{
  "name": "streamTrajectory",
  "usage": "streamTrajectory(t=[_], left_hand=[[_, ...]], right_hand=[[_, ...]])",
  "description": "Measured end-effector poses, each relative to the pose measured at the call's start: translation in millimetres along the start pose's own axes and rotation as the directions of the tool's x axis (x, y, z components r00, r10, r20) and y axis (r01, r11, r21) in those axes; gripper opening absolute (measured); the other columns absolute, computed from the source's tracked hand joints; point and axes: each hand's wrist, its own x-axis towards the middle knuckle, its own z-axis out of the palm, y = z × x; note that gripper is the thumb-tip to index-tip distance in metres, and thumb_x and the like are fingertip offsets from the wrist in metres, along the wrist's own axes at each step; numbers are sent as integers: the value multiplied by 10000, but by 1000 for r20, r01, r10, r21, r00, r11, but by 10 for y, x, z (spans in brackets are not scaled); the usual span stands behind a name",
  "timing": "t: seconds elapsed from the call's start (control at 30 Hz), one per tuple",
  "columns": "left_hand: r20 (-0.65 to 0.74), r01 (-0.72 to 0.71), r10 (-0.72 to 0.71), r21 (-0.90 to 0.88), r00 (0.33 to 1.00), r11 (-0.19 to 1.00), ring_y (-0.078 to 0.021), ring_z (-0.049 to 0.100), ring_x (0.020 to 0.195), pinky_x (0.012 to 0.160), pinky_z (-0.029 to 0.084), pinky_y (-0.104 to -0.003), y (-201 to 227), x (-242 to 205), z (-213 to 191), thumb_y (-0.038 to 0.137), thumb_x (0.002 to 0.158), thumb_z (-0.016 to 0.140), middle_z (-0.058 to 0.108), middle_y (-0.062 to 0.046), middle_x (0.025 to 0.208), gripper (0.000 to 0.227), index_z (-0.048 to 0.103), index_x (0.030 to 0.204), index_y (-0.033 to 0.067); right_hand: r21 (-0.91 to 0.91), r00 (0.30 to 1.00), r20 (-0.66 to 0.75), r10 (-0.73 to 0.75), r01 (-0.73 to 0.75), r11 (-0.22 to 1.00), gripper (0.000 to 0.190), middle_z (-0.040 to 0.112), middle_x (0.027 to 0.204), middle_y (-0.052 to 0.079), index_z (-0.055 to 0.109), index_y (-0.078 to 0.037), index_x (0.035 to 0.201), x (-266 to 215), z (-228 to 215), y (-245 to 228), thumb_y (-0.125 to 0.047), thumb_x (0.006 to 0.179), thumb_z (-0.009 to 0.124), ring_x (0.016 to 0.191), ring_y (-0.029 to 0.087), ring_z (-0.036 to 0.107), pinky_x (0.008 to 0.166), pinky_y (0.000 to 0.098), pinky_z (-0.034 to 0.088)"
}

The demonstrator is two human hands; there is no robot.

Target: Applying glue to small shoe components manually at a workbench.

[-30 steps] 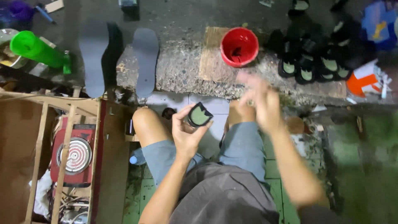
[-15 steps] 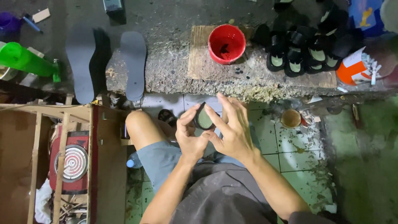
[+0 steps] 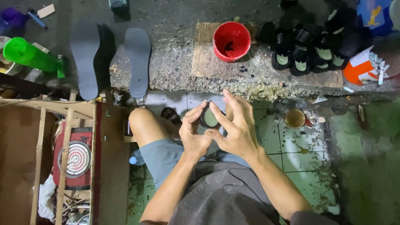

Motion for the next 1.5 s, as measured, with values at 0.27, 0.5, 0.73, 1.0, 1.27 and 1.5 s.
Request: streamTrajectory(t=[0.27,0.5,0.73,1.0,1.27,1.5], left_hand=[[112,54,-57,37,992,998,-429,654,1153,929,572,-425,36,73,-126,310,777,858,637,-299,1181,641,552,1131,-129],[198,170,-173,36,965,985,-378,699,1073,830,613,-398,-43,153,-294,141,648,963,677,-278,1169,674,592,1146,-119],[471,450,-315,-205,824,869,-318,716,993,779,628,-401,-168,257,-512,-56,636,914,704,-274,1132,640,600,1189,-122],[720,716,-343,-301,603,630,-257,718,952,799,624,-403,-353,330,-603,-124,623,893,726,-249,1031,615,605,1166,-149],[850,837,-264,-308,456,452,-252,728,869,750,619,-390,-395,425,-566,-103,601,886,728,-280,944,592,606,1118,-172],[821,846,-298,-359,487,393,-268,737,885,742,634,-394,-569,282,-516,-57,566,899,730,-253,956,587,632,1081,-143]], right_hand=[[124,998,60,-7,-1,992,585,411,1522,237,642,-237,1346,-8,13,108,-635,931,537,1216,345,605,1079,557,333],[162,993,95,-73,57,985,574,448,1503,211,665,-281,1325,47,17,185,-663,929,500,1198,331,620,1084,581,324],[347,966,146,-213,152,926,617,479,1486,226,712,-307,1245,150,1,304,-732,899,430,1217,365,614,1123,612,281],[483,930,200,-308,180,857,646,464,1489,231,719,-286,1252,285,-84,313,-729,921,385,1229,370,603,1108,653,297],[583,917,226,-328,142,800,644,451,1507,242,728,-279,1244,305,-152,290,-723,926,387,1282,368,578,1123,656,287],[637,948,125,-292,149,757,643,463,1480,275,727,-286,1227,3,-83,240,-741,928,385,1333,377,518,1138,667,253]])
